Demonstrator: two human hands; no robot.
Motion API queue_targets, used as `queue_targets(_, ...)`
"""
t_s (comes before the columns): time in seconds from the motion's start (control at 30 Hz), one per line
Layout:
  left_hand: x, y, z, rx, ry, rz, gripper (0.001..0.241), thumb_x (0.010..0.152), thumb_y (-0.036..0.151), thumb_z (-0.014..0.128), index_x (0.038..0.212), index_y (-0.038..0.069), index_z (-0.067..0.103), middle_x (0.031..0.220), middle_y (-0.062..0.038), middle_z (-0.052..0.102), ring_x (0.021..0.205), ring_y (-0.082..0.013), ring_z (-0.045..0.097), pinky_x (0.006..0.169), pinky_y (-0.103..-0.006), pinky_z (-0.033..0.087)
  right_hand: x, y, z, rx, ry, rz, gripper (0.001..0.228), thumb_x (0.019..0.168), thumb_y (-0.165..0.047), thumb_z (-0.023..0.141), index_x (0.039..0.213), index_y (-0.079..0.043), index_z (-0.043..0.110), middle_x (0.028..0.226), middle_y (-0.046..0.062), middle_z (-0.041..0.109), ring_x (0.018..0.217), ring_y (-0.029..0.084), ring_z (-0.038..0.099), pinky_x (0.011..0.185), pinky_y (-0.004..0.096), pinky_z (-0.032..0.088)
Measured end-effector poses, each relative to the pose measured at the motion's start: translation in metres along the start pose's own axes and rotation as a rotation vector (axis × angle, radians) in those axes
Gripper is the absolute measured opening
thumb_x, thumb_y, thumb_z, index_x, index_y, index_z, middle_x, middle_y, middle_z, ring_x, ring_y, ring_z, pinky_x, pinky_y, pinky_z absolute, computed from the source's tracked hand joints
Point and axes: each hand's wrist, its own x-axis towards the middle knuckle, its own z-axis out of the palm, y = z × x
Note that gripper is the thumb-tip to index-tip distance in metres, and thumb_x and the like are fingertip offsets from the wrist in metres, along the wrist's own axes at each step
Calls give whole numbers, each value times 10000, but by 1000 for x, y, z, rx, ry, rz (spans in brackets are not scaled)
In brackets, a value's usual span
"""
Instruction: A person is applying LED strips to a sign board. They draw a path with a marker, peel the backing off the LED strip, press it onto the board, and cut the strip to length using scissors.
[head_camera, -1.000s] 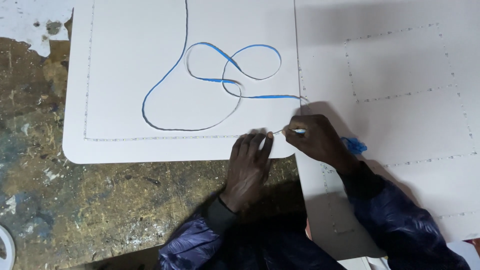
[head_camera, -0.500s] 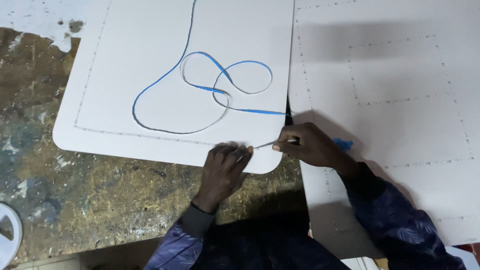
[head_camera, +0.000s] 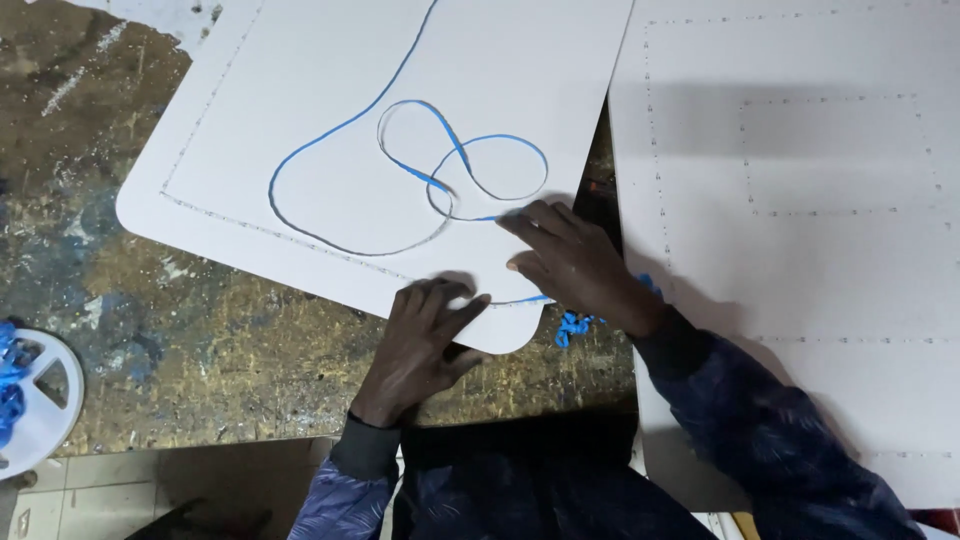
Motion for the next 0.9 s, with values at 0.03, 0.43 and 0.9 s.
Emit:
queue_targets(0.03,1,0,0,5,9,3,802,824,465,951,1562,258,714,1407,-96,689,1317,-410,623,1159,-601,446,5,1,6,-6,4,-8,491,998,-264,847,1442,-106,707,1199,104,680,1037,355,731,802,468,646)
queue_targets(0.43,30,0,23,-21,284,-150,433,983,545,859,1202,172,873,1083,-89,718,1027,-375,722,877,-528,526,37,109,79,-232,41,133,188,990,-170,786,1167,-164,724,779,-36,678,649,259,775,604,406,621)
queue_targets(0.9,26,-3,17,-160,227,-130,139,1029,310,811,1108,215,875,1150,-40,737,1135,-353,699,972,-514,495,-25,-15,22,273,-186,-66,290,1075,-275,767,1265,-57,789,1304,132,716,1180,403,685,988,531,566)
